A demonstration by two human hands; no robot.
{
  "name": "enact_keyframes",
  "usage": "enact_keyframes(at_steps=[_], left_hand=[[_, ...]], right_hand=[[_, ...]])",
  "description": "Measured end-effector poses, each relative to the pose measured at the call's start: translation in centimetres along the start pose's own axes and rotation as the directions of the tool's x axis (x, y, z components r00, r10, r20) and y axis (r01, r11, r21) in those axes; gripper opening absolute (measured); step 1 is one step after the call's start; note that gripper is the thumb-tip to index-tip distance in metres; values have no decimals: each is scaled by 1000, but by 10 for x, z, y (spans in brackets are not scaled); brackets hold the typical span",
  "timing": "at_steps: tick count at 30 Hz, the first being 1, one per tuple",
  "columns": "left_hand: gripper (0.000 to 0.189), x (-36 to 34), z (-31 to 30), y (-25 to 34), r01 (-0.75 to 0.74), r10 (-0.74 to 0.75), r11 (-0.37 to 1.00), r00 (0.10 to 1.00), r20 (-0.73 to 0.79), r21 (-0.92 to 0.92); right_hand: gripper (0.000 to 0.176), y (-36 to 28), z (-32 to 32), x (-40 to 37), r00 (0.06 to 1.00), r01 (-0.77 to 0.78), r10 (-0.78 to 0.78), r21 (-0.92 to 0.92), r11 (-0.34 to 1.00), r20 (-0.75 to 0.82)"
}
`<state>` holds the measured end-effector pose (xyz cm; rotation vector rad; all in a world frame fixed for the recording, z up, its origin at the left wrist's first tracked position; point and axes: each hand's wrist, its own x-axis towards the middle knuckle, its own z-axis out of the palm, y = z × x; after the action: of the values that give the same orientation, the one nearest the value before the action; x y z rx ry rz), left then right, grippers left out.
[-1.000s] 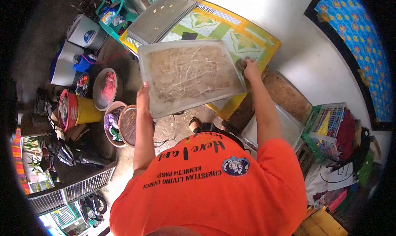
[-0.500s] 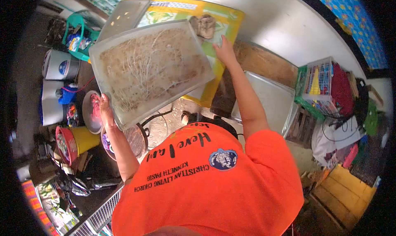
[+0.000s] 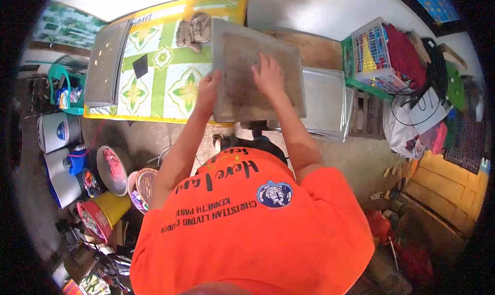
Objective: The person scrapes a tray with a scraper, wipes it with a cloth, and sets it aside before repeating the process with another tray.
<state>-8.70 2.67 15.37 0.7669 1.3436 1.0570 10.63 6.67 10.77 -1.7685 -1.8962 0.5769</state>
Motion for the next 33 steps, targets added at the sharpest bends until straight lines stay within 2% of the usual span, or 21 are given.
enact_keyframes(at_steps=[1,4,5,8,11,13,15,18,20,23,26,27,30,33], left_hand=[[39,9,12,-23,23,-21,996,1000,20,-90],[37,16,42,-53,64,-62,997,997,53,-49],[36,32,44,-88,125,-105,981,985,135,-147],[41,30,55,-94,313,-309,950,933,185,6],[55,40,60,-116,501,-484,865,834,265,3],[63,48,53,-141,238,-327,931,881,343,277],[59,54,51,-154,143,-286,920,880,378,363],[45,45,60,-107,326,-394,908,876,278,262],[45,29,65,-69,451,-475,877,868,149,167],[41,32,33,-67,233,-281,952,922,266,196],[29,24,-4,-51,188,-172,979,968,181,-78],[24,15,-13,-33,196,-191,975,980,53,-107],[23,-2,-73,-3,131,-120,987,986,-112,96],[37,-9,-140,-4,192,-75,952,901,-426,237]], right_hand=[[56,7,-2,-4,999,-48,48,-30,998,21],[55,32,-7,-20,987,-140,147,-94,986,71],[54,48,-3,-24,986,-145,152,-93,985,71],[55,74,0,-32,976,-185,195,-111,976,92],[56,85,-2,-34,965,-203,221,-130,971,139],[54,86,-2,-36,961,-212,227,-109,971,158],[51,82,3,-38,961,-225,232,-62,972,153],[55,77,9,-39,957,-208,224,-102,973,184],[56,71,11,-37,953,-199,211,-76,977,219],[55,59,21,-32,960,-128,139,-60,990,242],[52,41,38,-25,968,10,-9,-5,1000,252],[51,32,45,-22,965,67,-71,25,997,253],[47,-18,58,-15,911,200,-224,103,974,348],[45,-65,82,-16,813,400,-427,154,904,396]])
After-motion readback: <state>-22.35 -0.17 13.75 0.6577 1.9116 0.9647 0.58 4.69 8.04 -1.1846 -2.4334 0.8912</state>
